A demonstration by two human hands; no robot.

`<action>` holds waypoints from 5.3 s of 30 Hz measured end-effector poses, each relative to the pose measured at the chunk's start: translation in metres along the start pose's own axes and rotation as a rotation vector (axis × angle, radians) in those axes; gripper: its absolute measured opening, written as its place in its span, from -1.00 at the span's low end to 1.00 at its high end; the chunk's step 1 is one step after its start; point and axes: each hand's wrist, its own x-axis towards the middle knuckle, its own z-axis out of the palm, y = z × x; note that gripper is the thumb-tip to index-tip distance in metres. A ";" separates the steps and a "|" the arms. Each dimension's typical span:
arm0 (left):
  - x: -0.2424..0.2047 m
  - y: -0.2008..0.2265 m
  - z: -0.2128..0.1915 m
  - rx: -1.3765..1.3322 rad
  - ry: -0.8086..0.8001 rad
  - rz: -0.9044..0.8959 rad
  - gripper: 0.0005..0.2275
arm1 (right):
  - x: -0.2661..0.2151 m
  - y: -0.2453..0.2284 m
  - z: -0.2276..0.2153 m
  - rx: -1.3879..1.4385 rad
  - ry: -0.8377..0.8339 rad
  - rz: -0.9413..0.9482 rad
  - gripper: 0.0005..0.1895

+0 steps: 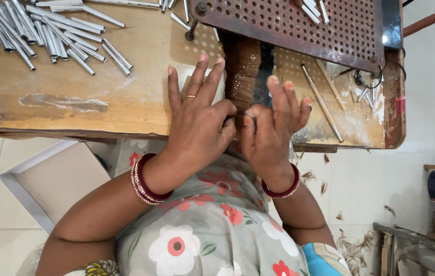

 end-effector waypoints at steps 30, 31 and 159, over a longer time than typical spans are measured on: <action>0.041 0.066 0.026 -0.317 0.139 0.176 -0.69 | -0.040 0.084 -0.023 0.918 0.488 0.435 -0.75; 0.045 0.069 0.039 -0.225 0.209 0.287 -0.56 | -0.041 0.088 -0.021 0.915 0.427 0.478 -0.77; 0.100 -0.105 -0.048 0.458 0.066 0.263 -0.85 | -0.031 0.032 -0.010 0.875 0.758 0.245 -0.61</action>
